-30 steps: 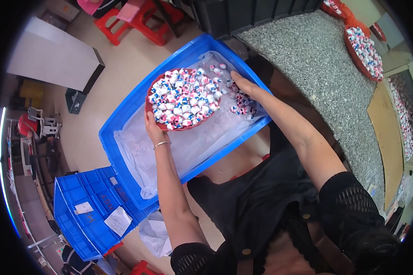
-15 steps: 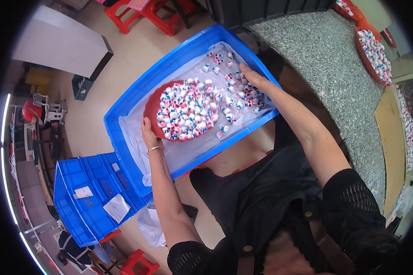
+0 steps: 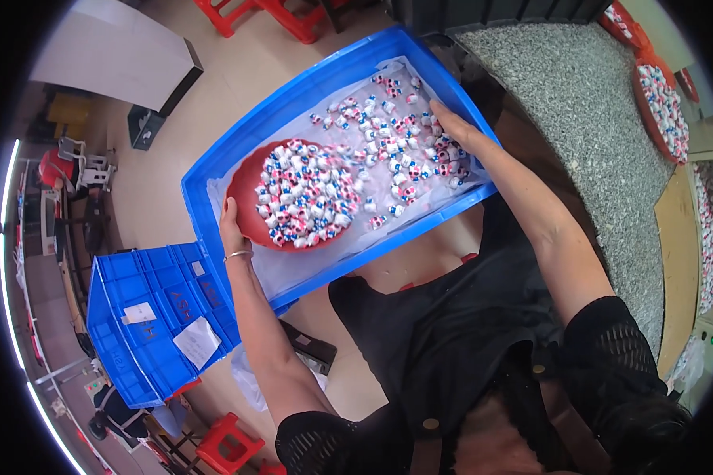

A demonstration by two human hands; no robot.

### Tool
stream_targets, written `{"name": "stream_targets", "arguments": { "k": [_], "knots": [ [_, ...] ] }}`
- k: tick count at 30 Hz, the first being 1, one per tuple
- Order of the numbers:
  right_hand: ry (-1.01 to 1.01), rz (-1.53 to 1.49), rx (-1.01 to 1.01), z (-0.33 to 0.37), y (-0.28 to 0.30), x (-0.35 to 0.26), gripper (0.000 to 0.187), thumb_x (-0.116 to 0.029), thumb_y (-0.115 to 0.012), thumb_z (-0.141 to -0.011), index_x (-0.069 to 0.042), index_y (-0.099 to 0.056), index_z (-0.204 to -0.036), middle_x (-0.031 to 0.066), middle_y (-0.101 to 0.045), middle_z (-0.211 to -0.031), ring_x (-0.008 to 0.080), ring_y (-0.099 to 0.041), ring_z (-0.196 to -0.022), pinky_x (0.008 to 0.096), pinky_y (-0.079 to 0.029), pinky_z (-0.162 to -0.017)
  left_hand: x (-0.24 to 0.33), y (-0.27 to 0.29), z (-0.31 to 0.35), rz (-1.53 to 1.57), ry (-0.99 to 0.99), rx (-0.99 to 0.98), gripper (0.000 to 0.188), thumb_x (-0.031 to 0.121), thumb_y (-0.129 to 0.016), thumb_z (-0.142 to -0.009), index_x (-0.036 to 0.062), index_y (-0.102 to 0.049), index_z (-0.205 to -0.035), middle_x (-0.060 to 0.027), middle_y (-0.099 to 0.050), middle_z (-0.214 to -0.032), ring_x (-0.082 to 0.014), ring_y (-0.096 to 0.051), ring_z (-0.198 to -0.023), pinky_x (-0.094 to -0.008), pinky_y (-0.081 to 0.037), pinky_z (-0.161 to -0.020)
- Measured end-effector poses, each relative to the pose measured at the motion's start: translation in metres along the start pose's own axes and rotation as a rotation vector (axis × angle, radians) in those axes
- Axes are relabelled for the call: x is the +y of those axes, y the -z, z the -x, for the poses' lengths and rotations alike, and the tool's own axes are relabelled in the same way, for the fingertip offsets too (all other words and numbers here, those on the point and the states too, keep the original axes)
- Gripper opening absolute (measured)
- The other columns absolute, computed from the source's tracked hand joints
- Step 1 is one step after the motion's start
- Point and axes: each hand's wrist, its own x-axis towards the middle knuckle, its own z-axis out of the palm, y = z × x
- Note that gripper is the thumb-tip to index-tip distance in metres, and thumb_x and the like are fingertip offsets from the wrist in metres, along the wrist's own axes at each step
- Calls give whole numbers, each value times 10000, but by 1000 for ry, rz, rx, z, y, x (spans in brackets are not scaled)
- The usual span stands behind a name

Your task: Arranging small plastic toy parts into neat rows inside a blue storage bin.

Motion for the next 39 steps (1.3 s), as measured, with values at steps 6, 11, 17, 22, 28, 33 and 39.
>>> {"name": "stream_targets", "arguments": {
  "k": [6, 11, 17, 22, 28, 33, 39],
  "knots": [
    [-29, -47, -9, 2, -4, -5, 807, -632, -298, -957, -72, -154, -1519, 82, -127, -1590, 218, -107, -1462, 359, -92, -1177, 1, 19, 2, -6, -4, 113, 455, 289, -524, -978, 23, -476, -1343, -115, -559, -1312, -244, -574, -1156, -350, -466, -975],
    [-57, -46, 17, 5, -4, -5, 805, -627, -308, -956, -70, -162, -1517, 85, -137, -1587, 222, -105, -1462, 359, -86, -1178, 4, 8, -10, 51, -85, 271, 449, 301, -473, -997, 67, -449, -1379, -112, -579, -1277, -225, -618, -1079, -334, -537, -852],
    [-24, -42, 17, 7, -6, -6, 833, -644, -336, -940, -50, -198, -1507, 109, -173, -1576, 239, -135, -1457, 350, -105, -1174, 19, 45, -20, -30, -149, 261, 452, 310, -477, -995, 69, -453, -1377, -110, -581, -1269, -218, -614, -1074, -333, -526, -872],
    [-102, -55, 33, 17, -8, -21, 889, -689, -385, -900, -72, -199, -1512, 119, -186, -1572, 257, -169, -1448, 375, -138, -1165, 42, 75, -1, -153, 7, 56, 464, 325, -505, -981, 50, -487, -1354, -107, -576, -1281, -221, -582, -1123, -334, -474, -953],
    [-59, -48, 36, 13, -6, -13, 898, -691, -397, -896, -62, -208, -1509, 129, -199, -1565, 261, -181, -1444, 368, -136, -1167, 49, 88, 6, -287, 43, 100, 448, 315, -481, -989, 50, -501, -1350, -103, -583, -1278, -214, -584, -1121, -328, -474, -948],
    [-67, -43, 48, 12, -9, -14, 889, -678, -402, -902, -48, -219, -1503, 131, -212, -1560, 253, -196, -1440, 346, -134, -1169, 44, 97, -11, -278, -92, 270, 436, 296, -461, -997, 53, -498, -1357, -100, -589, -1269, -212, -599, -1092, -319, -491, -911],
    [-50, -37, 30, 5, -3, -3, 875, -658, -396, -917, -33, -213, -1502, 132, -207, -1561, 247, -189, -1441, 344, -131, -1171, 51, 102, -23, -213, -225, 408, 445, 292, -463, -994, 43, -493, -1361, -105, -598, -1255, -210, -610, -1068, -316, -504, -889]
  ]
}}
